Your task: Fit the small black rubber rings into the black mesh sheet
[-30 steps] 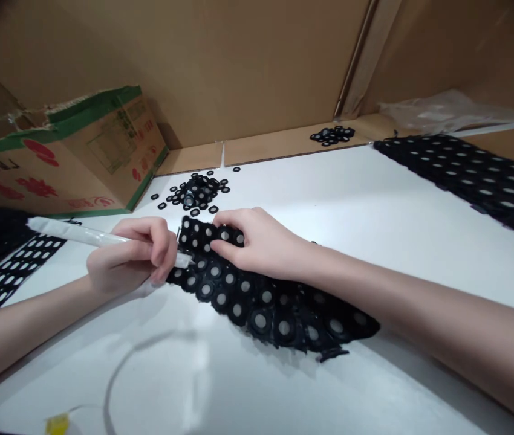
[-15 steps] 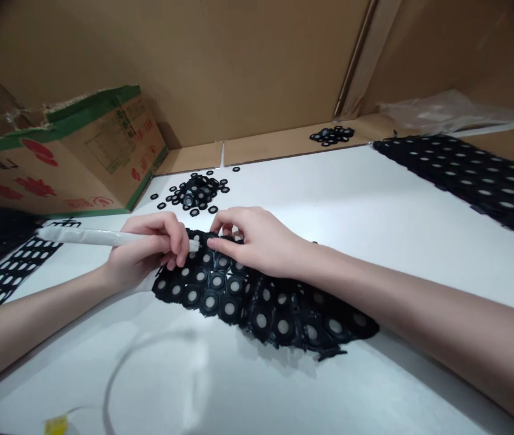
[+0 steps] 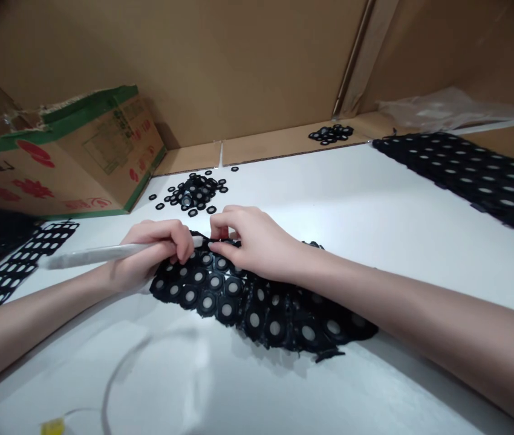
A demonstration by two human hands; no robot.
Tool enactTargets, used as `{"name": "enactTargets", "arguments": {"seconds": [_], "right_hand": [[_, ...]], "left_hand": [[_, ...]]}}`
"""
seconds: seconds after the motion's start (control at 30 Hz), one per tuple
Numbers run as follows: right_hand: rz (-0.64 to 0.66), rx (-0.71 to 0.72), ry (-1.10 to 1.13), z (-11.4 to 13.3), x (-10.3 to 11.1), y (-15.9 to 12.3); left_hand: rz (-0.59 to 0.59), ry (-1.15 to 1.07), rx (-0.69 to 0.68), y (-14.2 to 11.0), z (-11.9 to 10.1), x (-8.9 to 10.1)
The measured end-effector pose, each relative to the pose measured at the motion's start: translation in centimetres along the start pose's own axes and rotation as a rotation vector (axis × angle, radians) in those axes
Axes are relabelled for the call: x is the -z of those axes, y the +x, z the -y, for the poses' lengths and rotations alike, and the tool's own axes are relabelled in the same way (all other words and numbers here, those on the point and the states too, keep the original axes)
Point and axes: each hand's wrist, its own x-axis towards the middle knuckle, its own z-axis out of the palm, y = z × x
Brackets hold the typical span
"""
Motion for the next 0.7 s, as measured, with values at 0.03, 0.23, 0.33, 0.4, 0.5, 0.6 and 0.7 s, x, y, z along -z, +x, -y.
{"name": "enactTargets", "arguments": {"seconds": [0.03,0.23,0.33,0.4,0.5,0.6,0.7], "right_hand": [[0.002,0.007,0.005,0.08,0.0,-0.02],[0.016,0.021,-0.001,0.41,0.06,-0.12],[0.016,0.01,-0.008,0.41,0.05,-0.12],[0.022,-0.003,-0.012,0.42,0.05,-0.12],[0.045,-0.018,-0.026,0.46,0.09,-0.11],[0.086,-0.009,-0.052,0.39,0.13,-0.1],[0.118,0.005,-0.025,0.22,0.12,-0.13]], "left_hand": [[0.004,0.013,0.003,-0.02,-0.07,-0.01],[0.092,0.031,0.017,0.21,-0.28,-0.05],[0.119,-0.006,0.036,0.33,-0.29,0.08],[0.116,-0.03,0.04,0.27,-0.21,0.1],[0.037,-0.066,0.024,-0.01,-0.04,-0.1],[-0.059,-0.139,-0.013,-0.35,0.03,-0.33],[-0.06,-0.289,0.015,-0.65,-0.04,-0.32]]}}
